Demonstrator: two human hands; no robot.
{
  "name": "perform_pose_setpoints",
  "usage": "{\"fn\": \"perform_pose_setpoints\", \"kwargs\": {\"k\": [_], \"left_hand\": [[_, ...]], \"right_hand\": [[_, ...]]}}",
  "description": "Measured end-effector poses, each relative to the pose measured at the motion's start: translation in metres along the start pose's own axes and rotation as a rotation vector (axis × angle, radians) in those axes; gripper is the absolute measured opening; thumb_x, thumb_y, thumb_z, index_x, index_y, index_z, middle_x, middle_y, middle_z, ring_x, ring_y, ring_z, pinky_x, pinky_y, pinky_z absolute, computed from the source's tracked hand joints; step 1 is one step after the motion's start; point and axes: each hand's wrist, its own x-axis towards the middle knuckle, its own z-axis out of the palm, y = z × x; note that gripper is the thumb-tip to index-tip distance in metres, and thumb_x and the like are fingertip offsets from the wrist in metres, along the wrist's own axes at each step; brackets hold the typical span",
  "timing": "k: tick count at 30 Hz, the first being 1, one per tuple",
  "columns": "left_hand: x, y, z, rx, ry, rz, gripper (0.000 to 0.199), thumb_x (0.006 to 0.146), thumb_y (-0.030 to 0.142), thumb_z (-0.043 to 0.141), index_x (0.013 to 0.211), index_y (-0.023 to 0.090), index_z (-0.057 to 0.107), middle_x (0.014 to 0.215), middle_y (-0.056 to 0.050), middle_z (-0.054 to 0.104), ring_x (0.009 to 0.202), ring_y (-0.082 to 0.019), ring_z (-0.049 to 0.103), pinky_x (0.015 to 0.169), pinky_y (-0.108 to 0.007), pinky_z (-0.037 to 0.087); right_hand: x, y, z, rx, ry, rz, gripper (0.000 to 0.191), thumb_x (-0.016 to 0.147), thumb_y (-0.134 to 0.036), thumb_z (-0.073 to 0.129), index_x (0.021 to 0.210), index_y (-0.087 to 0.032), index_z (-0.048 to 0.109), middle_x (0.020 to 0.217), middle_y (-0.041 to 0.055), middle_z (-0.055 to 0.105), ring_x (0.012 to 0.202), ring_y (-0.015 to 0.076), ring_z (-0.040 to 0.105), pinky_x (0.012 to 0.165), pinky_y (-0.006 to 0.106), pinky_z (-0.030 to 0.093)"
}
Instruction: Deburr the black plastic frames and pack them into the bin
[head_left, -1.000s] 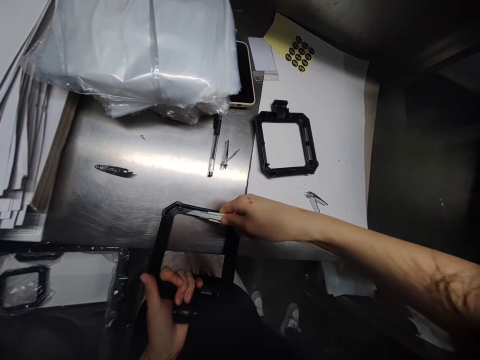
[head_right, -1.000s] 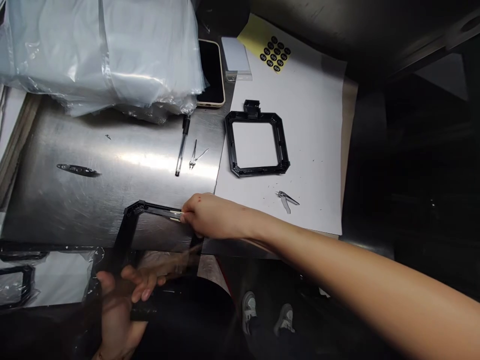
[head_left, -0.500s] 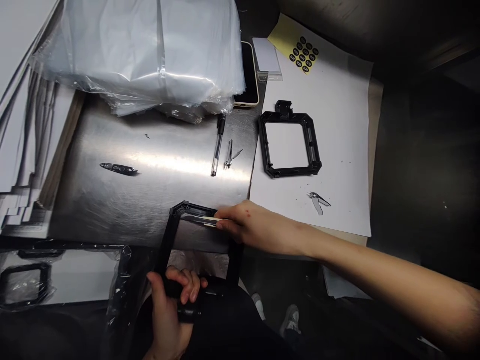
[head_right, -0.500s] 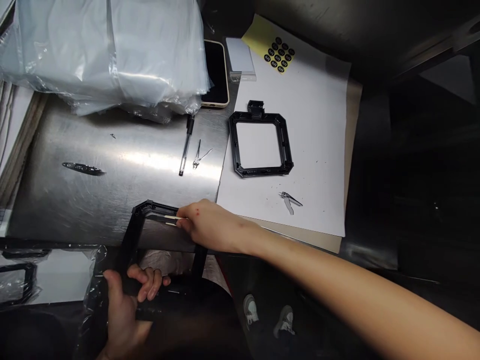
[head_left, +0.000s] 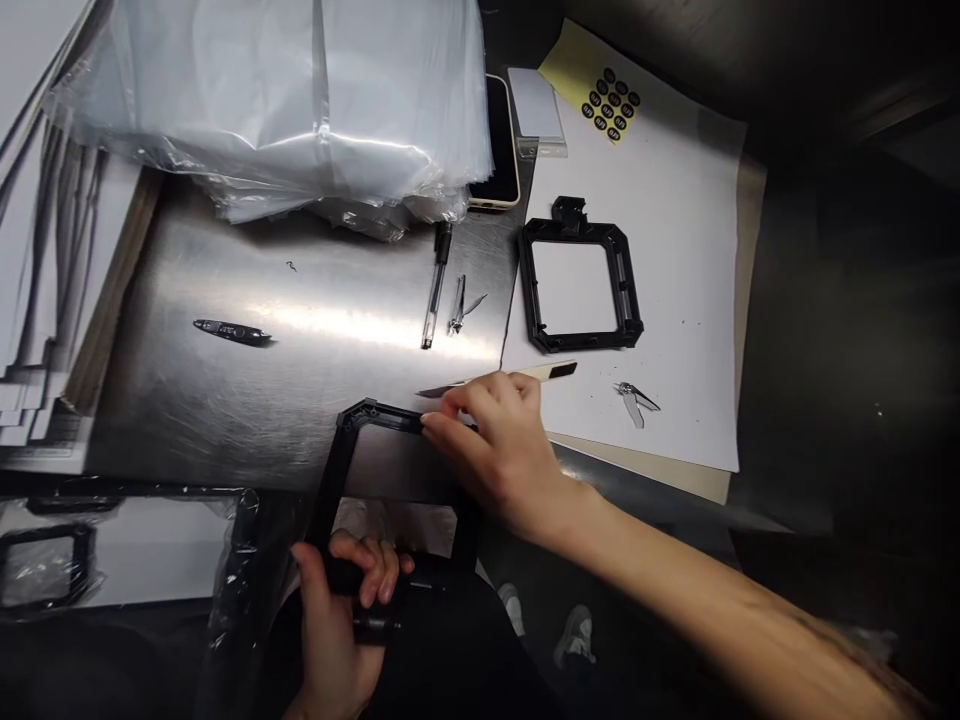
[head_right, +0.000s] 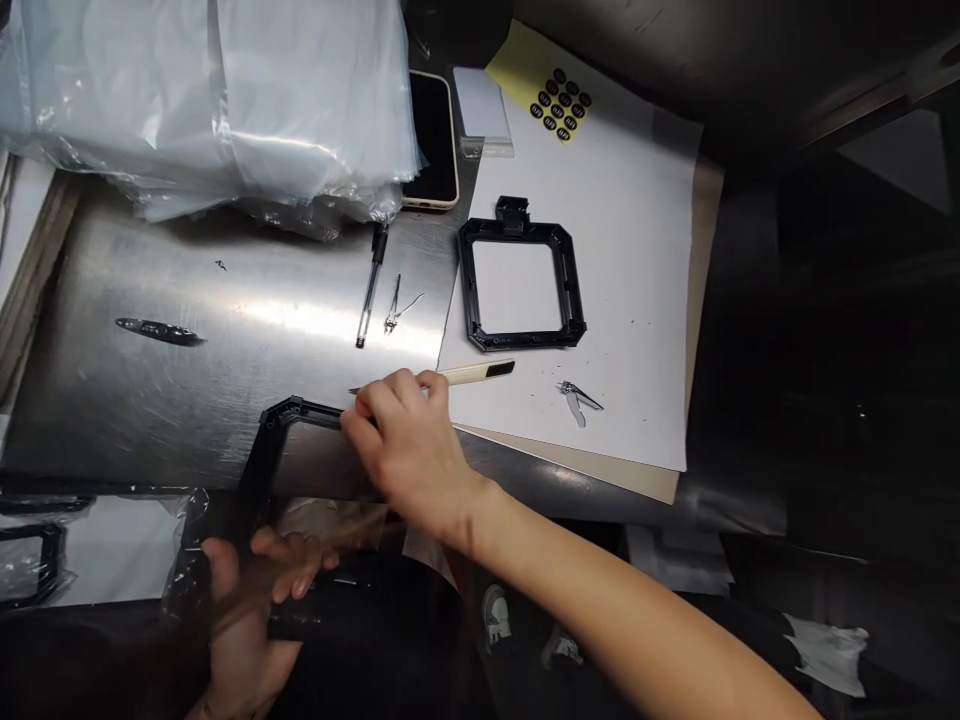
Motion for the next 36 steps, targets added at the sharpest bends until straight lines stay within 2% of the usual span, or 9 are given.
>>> {"fn": "perform_pose_setpoints", "kwargs": {"k": [4,8,13,21,25,27,30,33,36], "left_hand": [[0.000,-0.001,0.001,0.020,0.018,-0.005,0.048,0.070,0.058,0.036,0.051,0.019,0.054,0.039,0.004,0.037,0.048,-0.012,0.043,0.064,-0.031,0.039],[0.000,-0.001,0.000,0.007,0.030,-0.011,0.049,0.070,0.059,0.034,0.049,0.019,0.053,0.039,0.003,0.038,0.049,-0.014,0.044,0.063,-0.032,0.039],[0.000,0.001,0.002,0.015,0.007,0.010,0.051,0.070,0.058,0.034,0.047,0.018,0.054,0.036,0.004,0.036,0.043,-0.011,0.038,0.059,-0.030,0.039],[0.001,0.000,0.002,0.040,0.003,0.026,0.053,0.072,0.058,0.030,0.047,0.017,0.053,0.036,0.003,0.037,0.043,-0.011,0.039,0.060,-0.031,0.039],[0.002,0.000,0.002,0.015,0.006,0.020,0.051,0.072,0.058,0.032,0.048,0.018,0.053,0.036,0.003,0.038,0.043,-0.012,0.040,0.058,-0.031,0.039],[0.002,0.000,0.002,0.005,-0.006,0.036,0.051,0.071,0.058,0.033,0.048,0.017,0.054,0.035,0.004,0.038,0.041,-0.011,0.039,0.058,-0.030,0.040],[0.002,0.001,0.000,0.030,-0.021,0.042,0.050,0.071,0.057,0.034,0.050,0.017,0.055,0.035,0.004,0.038,0.042,-0.010,0.039,0.061,-0.031,0.040],[0.001,0.000,-0.002,0.043,-0.033,0.036,0.052,0.072,0.058,0.031,0.051,0.017,0.055,0.036,0.004,0.038,0.043,-0.009,0.039,0.062,-0.031,0.040],[0.001,0.000,-0.003,0.038,-0.033,0.038,0.053,0.073,0.058,0.029,0.052,0.017,0.055,0.037,0.004,0.037,0.044,-0.010,0.039,0.062,-0.031,0.040]], "right_hand": [[0.014,-0.020,0.011,-0.006,-0.058,-0.090,0.021,0.080,-0.015,0.040,0.066,-0.016,0.056,0.071,0.0016,0.051,0.068,0.0157,0.036,0.063,0.032,0.023],[0.022,-0.025,0.021,-0.042,-0.071,-0.106,0.020,0.079,-0.013,0.041,0.065,-0.015,0.055,0.069,0.0037,0.051,0.068,0.0183,0.036,0.059,0.032,0.021],[0.019,-0.028,0.025,-0.045,-0.048,-0.065,0.013,0.077,-0.014,0.046,0.069,-0.014,0.056,0.069,0.0053,0.051,0.067,0.0197,0.036,0.058,0.032,0.021],[0.019,-0.032,0.034,-0.091,0.043,-0.048,0.014,0.075,-0.011,0.045,0.064,-0.014,0.053,0.065,0.0055,0.049,0.064,0.0193,0.035,0.056,0.031,0.021],[0.023,-0.033,0.035,-0.095,0.042,-0.062,0.013,0.073,-0.010,0.044,0.063,-0.013,0.052,0.065,0.0056,0.048,0.064,0.0194,0.035,0.057,0.032,0.023],[0.023,-0.027,0.030,-0.027,0.059,-0.066,0.012,0.074,-0.010,0.043,0.067,-0.013,0.053,0.068,0.0055,0.049,0.066,0.0187,0.037,0.060,0.033,0.026],[0.016,-0.004,0.015,0.068,0.110,0.012,0.015,0.079,-0.013,0.040,0.077,-0.011,0.055,0.078,0.0068,0.052,0.073,0.0187,0.040,0.066,0.033,0.031],[0.004,0.030,0.004,-0.014,-0.024,0.096,0.019,0.079,-0.015,0.041,0.092,-0.008,0.054,0.090,0.0116,0.052,0.080,0.0210,0.041,0.067,0.032,0.035],[-0.004,0.051,0.002,-0.123,-0.158,0.022,0.023,0.078,-0.011,0.040,0.097,-0.009,0.052,0.089,0.0109,0.053,0.080,0.0212,0.042,0.067,0.031,0.036]]}}
